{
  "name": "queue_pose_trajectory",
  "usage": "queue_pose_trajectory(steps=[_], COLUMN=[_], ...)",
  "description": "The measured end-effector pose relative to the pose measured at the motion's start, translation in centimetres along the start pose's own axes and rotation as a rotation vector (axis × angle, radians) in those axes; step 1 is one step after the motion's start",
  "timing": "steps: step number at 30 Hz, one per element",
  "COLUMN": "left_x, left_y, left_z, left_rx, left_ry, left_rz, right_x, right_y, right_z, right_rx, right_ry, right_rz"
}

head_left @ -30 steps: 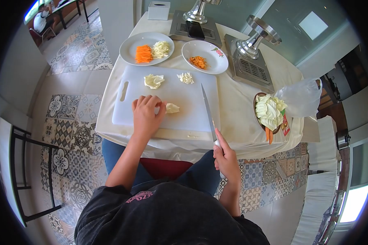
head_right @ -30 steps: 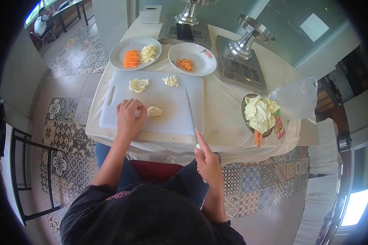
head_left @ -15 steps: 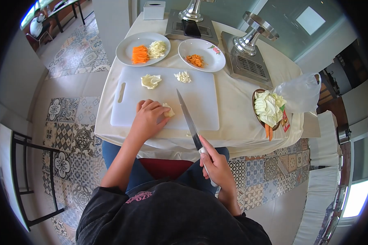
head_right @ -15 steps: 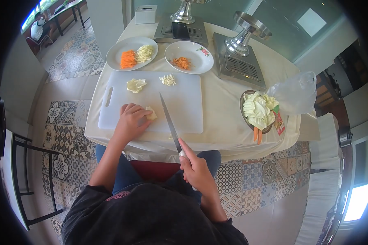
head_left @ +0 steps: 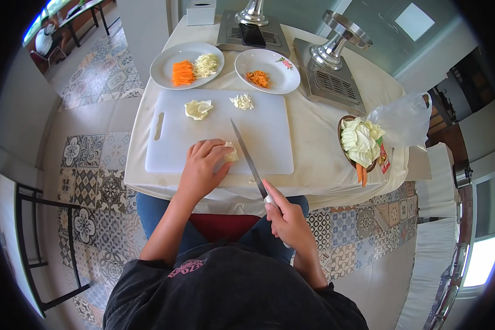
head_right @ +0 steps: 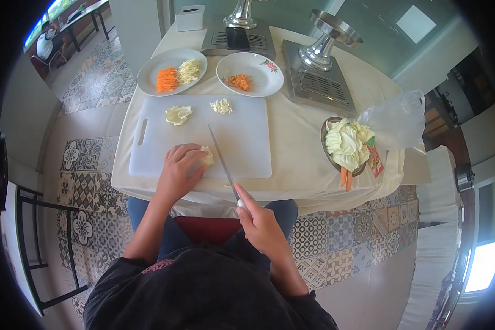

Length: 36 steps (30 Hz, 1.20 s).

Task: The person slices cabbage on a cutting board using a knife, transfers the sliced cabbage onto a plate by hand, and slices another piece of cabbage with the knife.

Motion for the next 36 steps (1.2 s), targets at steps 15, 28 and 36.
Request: queue_pose_trajectory(steps=[15,28,36], left_x=[1.5,1.9,2.0], left_y=[0.5,0.4,0.6], left_z=[-0.8,-1.1,-0.9], left_rx=[-0.063,-0.087,-0.112], left_ry=[-0.132,-0.185,-0.183], left_rz=[-0.072,-0.088,-0.123], right_x=[1.7,2.1,0.6], right_y=[-0.4,-0.7,1.4], right_z=[1.2,1.4,2.4], right_rx=[-0.329,-0.29,-0.212], right_ry=[0.245,0.308,0.293], right_rz=[-0.119,-0.081,-0.001])
Point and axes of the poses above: each hand's wrist, its own y-axis away from the middle knuckle, its own x-axis out of the palm, z = x × y, the point moved 4 cm from there along -y, towards the middle knuckle, and after that the axes turned 1 degree about x, right-handed, at the moved point
